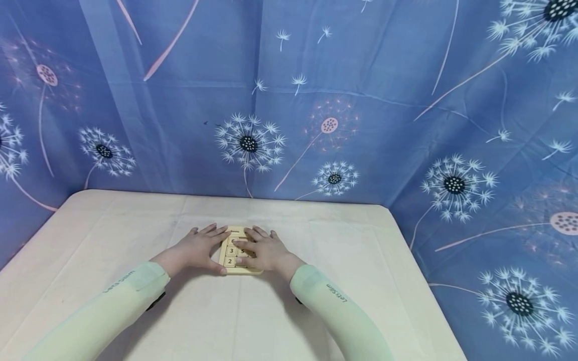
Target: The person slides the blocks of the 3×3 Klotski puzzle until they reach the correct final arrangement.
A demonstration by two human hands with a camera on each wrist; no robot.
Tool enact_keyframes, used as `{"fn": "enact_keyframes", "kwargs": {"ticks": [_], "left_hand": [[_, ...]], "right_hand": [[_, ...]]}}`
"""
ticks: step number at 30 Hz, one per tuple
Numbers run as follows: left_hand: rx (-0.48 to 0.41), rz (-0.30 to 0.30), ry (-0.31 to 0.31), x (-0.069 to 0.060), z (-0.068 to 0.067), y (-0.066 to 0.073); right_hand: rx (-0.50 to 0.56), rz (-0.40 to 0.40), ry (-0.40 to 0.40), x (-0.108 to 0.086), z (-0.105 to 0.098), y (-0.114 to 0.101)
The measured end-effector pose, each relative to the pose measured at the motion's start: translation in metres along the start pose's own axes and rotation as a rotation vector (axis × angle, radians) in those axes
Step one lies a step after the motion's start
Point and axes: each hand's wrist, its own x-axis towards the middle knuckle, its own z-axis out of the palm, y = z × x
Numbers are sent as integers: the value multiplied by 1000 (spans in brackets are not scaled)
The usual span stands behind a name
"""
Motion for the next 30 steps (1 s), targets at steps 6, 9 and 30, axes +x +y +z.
{"fn": "enact_keyframes", "kwargs": {"ticks": [6,9,30], "left_hand": [[11,-4,-8,1,-2,1],[14,-11,-10,0,-2,1],[24,-7,5,2,1,-1]], "right_hand": [[-3,4,1,0,0,1],[10,-2,5,-2,-1,1],[35,21,70,-28,3,20]]}}
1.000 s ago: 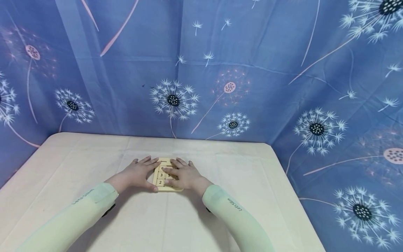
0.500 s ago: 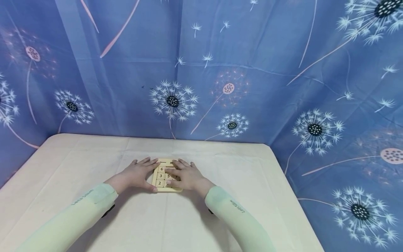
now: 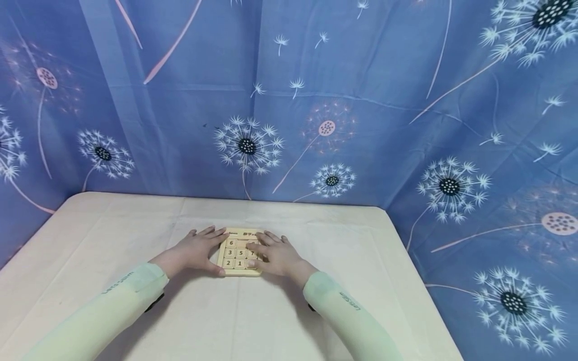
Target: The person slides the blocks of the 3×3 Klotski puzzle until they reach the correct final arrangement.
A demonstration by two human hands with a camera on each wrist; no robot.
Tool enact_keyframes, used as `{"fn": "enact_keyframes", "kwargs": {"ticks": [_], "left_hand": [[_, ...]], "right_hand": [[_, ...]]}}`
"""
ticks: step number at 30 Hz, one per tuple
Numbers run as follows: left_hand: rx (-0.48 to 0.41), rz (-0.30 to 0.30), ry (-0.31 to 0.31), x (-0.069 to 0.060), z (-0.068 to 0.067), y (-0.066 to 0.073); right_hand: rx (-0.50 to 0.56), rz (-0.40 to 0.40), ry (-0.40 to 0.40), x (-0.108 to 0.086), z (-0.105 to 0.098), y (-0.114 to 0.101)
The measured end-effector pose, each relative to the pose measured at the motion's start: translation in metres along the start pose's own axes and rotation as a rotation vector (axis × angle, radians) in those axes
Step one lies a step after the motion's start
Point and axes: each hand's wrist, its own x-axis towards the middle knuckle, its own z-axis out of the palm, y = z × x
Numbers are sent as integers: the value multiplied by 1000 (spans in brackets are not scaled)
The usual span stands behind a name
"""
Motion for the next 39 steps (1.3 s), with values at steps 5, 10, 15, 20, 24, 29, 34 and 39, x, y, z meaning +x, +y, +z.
{"fn": "enact_keyframes", "kwargs": {"ticks": [5,10,15,20,24,29,34,39], "left_hand": [[7,4,-3,1,1,-1],[9,9,9,0,1,-1],[8,7,8,-1,0,0],[7,5,8,-1,0,0],[8,4,9,-1,0,0],[4,-5,2,-2,-1,1],[-1,-6,-10,0,-2,2],[-2,-9,-18,1,-2,1]], "right_hand": [[4,-1,14,-5,1,6],[-3,3,23,-9,-1,11],[-2,4,24,-13,-3,15],[-7,2,23,-15,-4,16],[-7,6,23,-15,-4,16],[1,4,16,-14,-2,15],[-13,7,16,-14,-1,16],[-11,-3,19,-14,-1,17]]}}
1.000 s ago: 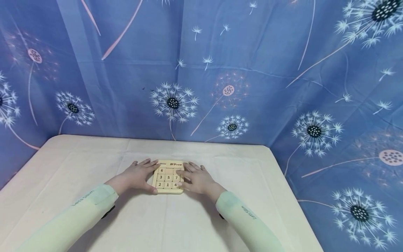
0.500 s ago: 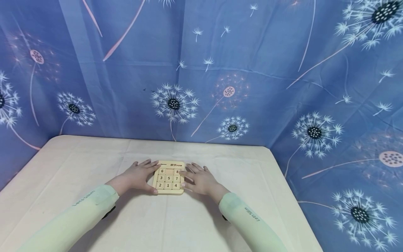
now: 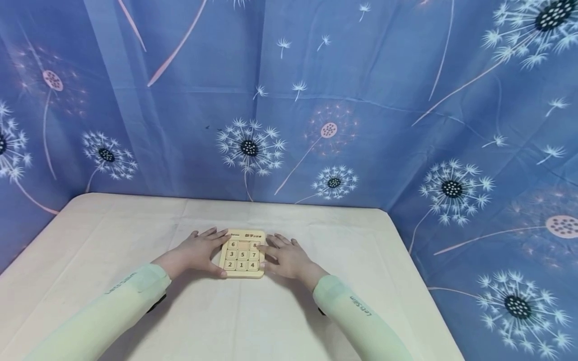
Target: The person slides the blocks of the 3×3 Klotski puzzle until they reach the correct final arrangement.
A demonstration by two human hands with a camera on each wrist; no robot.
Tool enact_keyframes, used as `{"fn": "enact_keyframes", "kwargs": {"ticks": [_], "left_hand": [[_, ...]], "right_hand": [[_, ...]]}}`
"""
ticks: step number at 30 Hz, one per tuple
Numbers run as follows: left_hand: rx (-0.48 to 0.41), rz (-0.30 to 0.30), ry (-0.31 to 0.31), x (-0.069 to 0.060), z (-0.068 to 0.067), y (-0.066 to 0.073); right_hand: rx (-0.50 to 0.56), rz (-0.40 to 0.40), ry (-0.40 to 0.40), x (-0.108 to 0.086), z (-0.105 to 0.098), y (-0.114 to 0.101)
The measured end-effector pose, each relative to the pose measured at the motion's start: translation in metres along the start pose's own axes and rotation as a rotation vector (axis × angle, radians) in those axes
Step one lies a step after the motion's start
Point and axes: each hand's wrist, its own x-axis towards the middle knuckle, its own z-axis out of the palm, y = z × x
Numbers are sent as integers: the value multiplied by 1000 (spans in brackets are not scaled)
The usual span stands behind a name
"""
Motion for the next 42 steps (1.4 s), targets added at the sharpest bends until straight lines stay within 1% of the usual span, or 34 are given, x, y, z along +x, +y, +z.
{"fn": "enact_keyframes", "kwargs": {"ticks": [10,19,25,32,42], "left_hand": [[2,9,8,-1,-2,2],[0,8,10,-1,-1,1],[2,5,5,-1,0,0],[4,0,-1,-2,-3,1],[6,-6,-1,-2,-3,2]], "right_hand": [[19,1,0,4,-1,-2],[6,5,-8,7,1,-1],[9,-12,2,7,1,-1],[5,-4,-10,8,1,-3],[3,-3,-23,10,1,-6]]}}
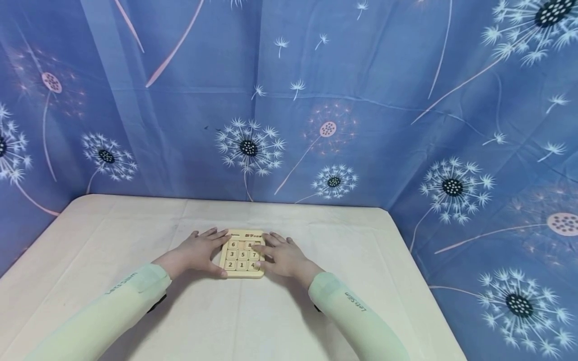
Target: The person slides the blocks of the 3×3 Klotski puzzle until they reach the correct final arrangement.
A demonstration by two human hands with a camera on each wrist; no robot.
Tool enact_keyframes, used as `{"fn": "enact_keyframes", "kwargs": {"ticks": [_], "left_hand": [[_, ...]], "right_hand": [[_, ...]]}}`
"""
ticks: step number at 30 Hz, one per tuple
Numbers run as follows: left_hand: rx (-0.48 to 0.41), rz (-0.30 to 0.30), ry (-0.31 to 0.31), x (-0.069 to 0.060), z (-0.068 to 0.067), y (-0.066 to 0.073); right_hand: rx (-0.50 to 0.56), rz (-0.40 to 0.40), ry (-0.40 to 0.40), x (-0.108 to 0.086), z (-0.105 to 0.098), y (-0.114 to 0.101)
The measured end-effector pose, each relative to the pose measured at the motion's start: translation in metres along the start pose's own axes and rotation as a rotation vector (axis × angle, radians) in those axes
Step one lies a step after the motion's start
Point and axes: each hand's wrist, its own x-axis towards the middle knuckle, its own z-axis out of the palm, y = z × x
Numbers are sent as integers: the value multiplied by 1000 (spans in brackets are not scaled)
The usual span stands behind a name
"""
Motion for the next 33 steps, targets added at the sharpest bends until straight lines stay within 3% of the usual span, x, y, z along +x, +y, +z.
{"fn": "enact_keyframes", "kwargs": {"ticks": [33], "left_hand": [[23,-2,-2,0,-1,1]], "right_hand": [[-12,-6,-19,9,-1,-9]]}}
